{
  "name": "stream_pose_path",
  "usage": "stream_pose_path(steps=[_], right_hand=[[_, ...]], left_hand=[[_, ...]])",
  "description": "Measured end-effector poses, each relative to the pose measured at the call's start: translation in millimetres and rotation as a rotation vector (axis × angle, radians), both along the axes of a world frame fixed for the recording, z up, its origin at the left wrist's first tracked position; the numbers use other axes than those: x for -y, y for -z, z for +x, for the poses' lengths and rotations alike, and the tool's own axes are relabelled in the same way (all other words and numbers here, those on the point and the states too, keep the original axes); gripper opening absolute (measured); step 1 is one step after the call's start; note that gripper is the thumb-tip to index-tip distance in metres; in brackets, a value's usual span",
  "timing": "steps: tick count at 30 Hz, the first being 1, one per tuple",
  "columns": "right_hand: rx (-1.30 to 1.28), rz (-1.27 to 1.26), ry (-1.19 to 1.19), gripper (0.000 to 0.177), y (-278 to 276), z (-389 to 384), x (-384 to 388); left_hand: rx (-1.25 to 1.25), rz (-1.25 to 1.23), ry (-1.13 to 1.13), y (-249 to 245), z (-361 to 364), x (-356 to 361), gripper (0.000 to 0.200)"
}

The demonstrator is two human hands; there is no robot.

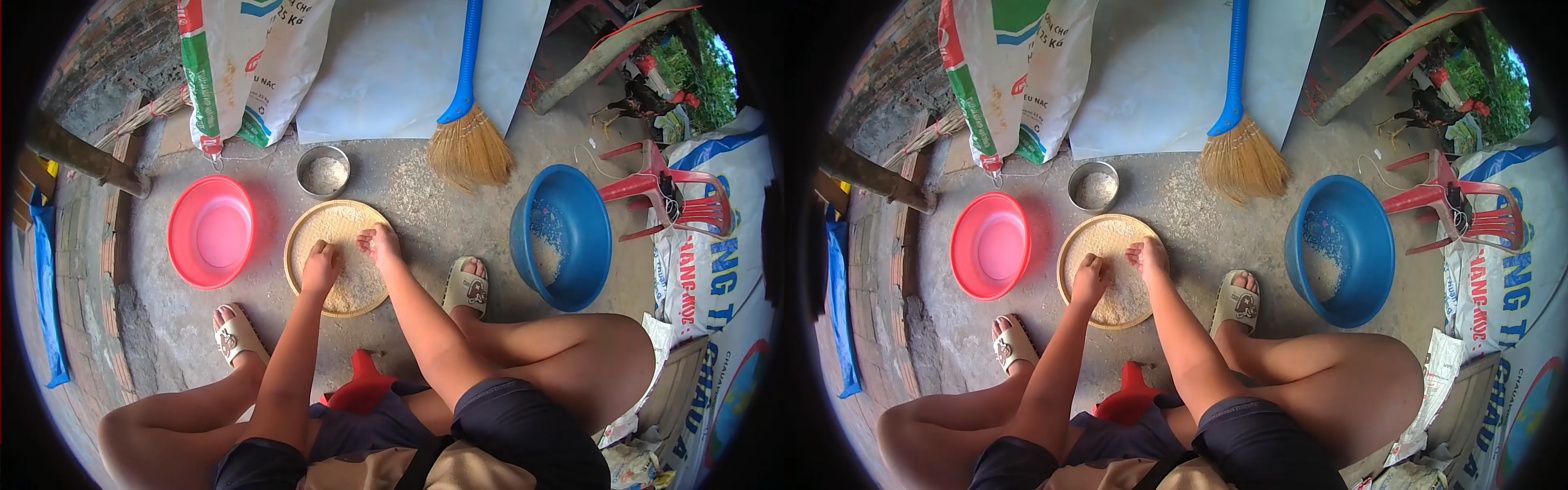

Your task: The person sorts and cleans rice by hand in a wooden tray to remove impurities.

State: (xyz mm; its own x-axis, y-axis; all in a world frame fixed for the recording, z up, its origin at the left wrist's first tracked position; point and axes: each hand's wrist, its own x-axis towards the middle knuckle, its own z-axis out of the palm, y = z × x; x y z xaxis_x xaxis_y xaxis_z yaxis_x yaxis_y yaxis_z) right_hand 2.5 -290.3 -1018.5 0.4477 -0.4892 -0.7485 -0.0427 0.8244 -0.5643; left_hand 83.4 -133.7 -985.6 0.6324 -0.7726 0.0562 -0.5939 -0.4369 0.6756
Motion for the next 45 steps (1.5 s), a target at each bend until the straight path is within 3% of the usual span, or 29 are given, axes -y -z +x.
stream_pose_path(steps=[5, 10, 11, 13, 17, 20, 22, 23, 25, 28, 29, 31, 32, 34, 35, 37, 39, 41, 42, 43, 45], right_hand=[[-0.076, -0.057, -0.014, 0.043, -7, 2, -3], [-0.050, -0.005, -0.031, 0.041, -15, 2, -2], [-0.055, -0.002, -0.036, 0.041, -14, 1, -1], [-0.025, -0.021, 0.053, 0.038, -10, 3, -3], [0.103, -0.013, -0.019, 0.039, 35, -2, 7], [0.040, 0.200, 0.071, 0.040, 38, 12, 21], [0.047, 0.202, 0.107, 0.034, 31, 16, 19], [0.049, 0.184, 0.078, 0.032, 24, 14, 19], [0.069, 0.200, 0.042, 0.032, 15, 13, 13], [0.104, 0.245, 0.032, 0.035, -1, 23, 0], [0.109, 0.272, 0.057, 0.037, -6, 26, -4], [0.250, 0.253, -0.151, 0.044, 8, 29, -1], [0.328, 0.301, -0.130, 0.043, 2, 30, -2], [0.360, 0.352, -0.030, 0.041, -15, 33, -2], [0.312, 0.359, 0.048, 0.039, -13, 33, 2], [0.267, 0.426, 0.142, 0.038, -10, 34, 12], [0.179, 0.381, 0.250, 0.039, -3, 28, 23], [0.212, 0.447, 0.312, 0.038, 1, 23, 32], [0.212, 0.431, 0.330, 0.038, 2, 22, 36], [0.212, 0.414, 0.347, 0.039, 3, 20, 39], [0.202, 0.428, 0.376, 0.040, 4, 17, 43]], left_hand=[[-0.120, -0.061, -0.014, -1, 14, 5, 0.011], [-0.188, -0.101, -0.340, -8, 39, 10, 0.022], [-0.192, -0.098, -0.346, -9, 41, 16, 0.022], [-0.401, -0.195, -0.108, -11, 37, 21, 0.032], [0.256, 0.004, 0.040, 7, -28, 19, 0.041], [0.361, -0.048, 0.061, 24, -48, -7, 0.032], [0.065, 0.031, 0.081, 29, -42, -9, 0.022], [0.087, 0.059, 0.082, 14, -31, -4, 0.012], [-0.076, -0.114, -0.083, 6, -6, 1, 0.007], [-0.020, -0.031, -0.046, -28, 26, 13, 0.011], [-0.125, -0.040, -0.022, -38, 30, 17, 0.014], [-0.380, -0.019, 0.147, -67, 32, 29, 0.020], [-0.382, 0.000, 0.169, -72, 34, 32, 0.020], [-0.169, -0.079, 0.197, -78, 33, 39, 0.029], [-0.021, 0.005, 0.051, -82, 30, 37, 0.033], [-0.030, 0.020, -0.051, -62, 34, 31, 0.033], [0.009, 0.046, -0.001, -39, 33, 20, 0.035], [0.208, 0.140, -0.005, -18, 22, 12, 0.039], [0.153, 0.160, 0.021, -11, 14, 10, 0.044], [0.284, 0.117, 0.032, -4, 3, 9, 0.043], [0.245, 0.031, 0.072, 2, -20, 9, 0.038]])
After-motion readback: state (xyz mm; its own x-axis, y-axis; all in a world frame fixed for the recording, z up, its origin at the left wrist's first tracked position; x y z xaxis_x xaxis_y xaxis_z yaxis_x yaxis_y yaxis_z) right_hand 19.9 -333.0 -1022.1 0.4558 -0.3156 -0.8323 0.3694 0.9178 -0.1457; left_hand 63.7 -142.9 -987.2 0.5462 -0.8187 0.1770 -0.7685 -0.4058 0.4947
